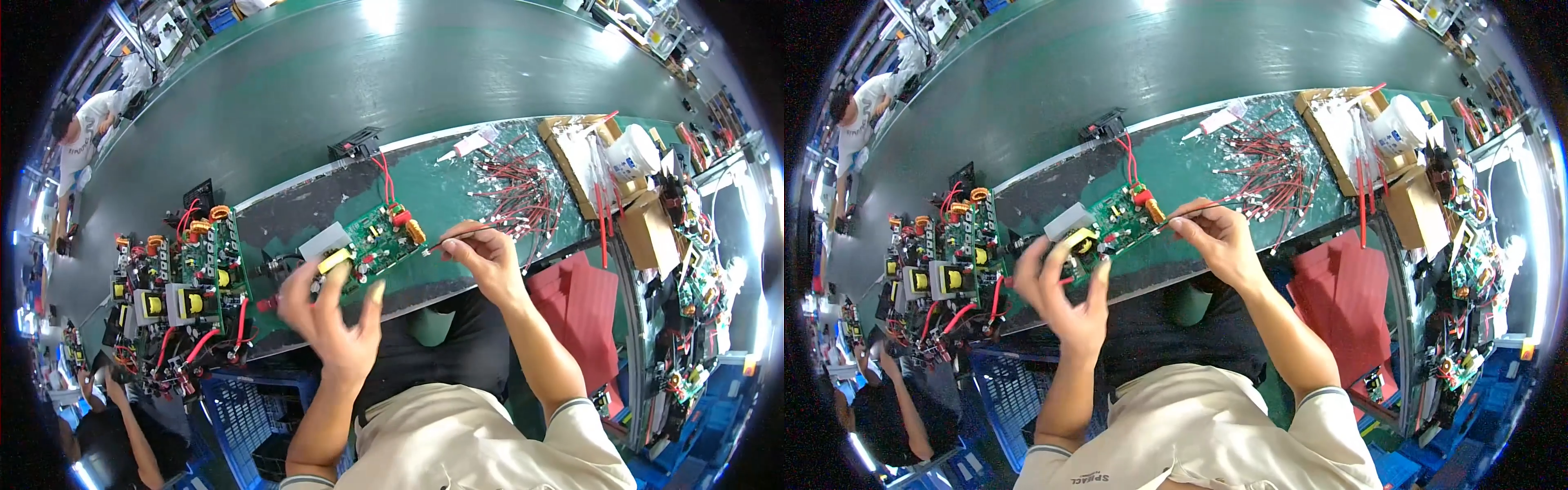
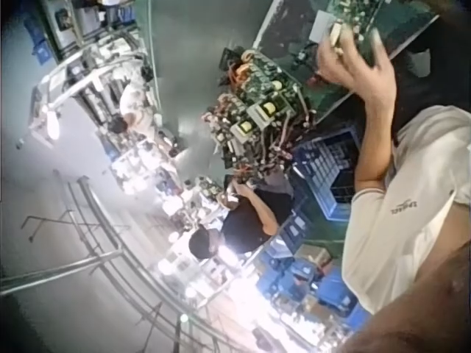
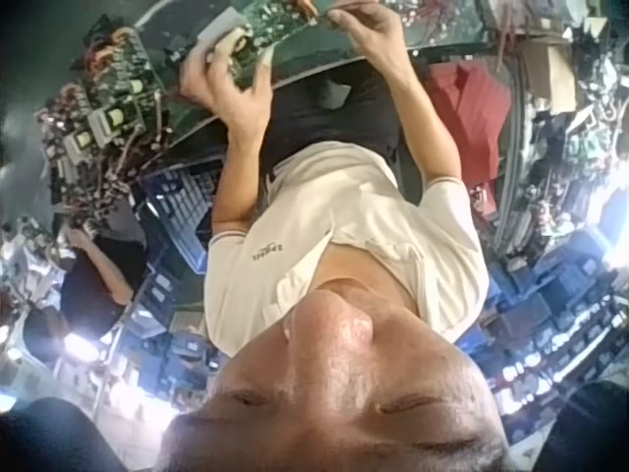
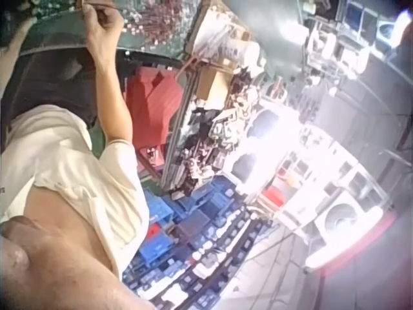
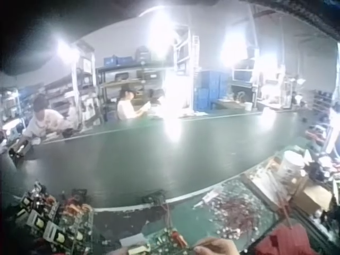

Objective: Assembling electronic components and applying adhesive to circuit boards on a production line.

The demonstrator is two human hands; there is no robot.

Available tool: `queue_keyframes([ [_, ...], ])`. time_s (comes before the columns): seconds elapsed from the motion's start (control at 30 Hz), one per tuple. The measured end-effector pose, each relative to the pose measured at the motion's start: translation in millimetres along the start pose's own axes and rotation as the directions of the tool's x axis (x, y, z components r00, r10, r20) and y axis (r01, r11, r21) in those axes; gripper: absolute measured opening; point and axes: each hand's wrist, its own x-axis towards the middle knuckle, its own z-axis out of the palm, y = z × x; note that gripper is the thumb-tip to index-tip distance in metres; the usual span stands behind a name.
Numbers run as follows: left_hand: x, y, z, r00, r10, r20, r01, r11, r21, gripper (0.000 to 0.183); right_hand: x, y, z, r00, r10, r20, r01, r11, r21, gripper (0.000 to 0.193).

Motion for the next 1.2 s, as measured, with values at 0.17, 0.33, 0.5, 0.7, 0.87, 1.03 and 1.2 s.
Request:
queue_keyframes([
  [0.17, -23.8, -17.6, -21.3, 0.948, -0.276, 0.156, 0.216, 0.923, 0.319, 0.098, 13.8, 16.8, 2.7, 0.997, -0.075, -0.015, 0.073, 0.993, -0.094, 0.012],
  [0.33, -17.7, -46.0, -12.6, 0.965, -0.174, 0.194, 0.105, 0.941, 0.322, 0.093, 20.1, 37.2, 17.9, 0.994, -0.108, 0.014, 0.107, 0.993, 0.048, 0.013],
  [0.5, 1.0, -63.9, -24.5, 0.946, -0.170, 0.277, 0.070, 0.939, 0.337, 0.091, 10.7, 44.7, 23.7, 0.993, -0.119, 0.003, 0.119, 0.993, 0.014, 0.012],
  [0.7, 22.9, -40.9, -30.5, 0.927, -0.078, 0.368, -0.050, 0.944, 0.327, 0.064, 46.7, 18.4, 52.9, 0.897, -0.390, 0.209, 0.432, 0.672, -0.601, 0.011],
  [0.87, 36.3, -26.7, -17.1, 0.724, -0.188, 0.664, -0.083, 0.931, 0.354, 0.068, 78.4, 30.4, 74.8, 0.852, -0.391, 0.347, 0.521, 0.575, -0.631, 0.012],
  [1.03, 41.7, -28.5, -8.9, 0.700, -0.186, 0.689, -0.101, 0.930, 0.354, 0.068, 79.4, 35.9, 78.5, 0.879, -0.343, 0.333, 0.475, 0.557, -0.681, 0.011],
  [1.2, 43.8, -31.1, -1.8, 0.671, -0.195, 0.715, -0.088, 0.937, 0.338, 0.069, 79.5, 35.9, 80.5, 0.889, -0.324, 0.323, 0.455, 0.556, -0.695, 0.011],
])
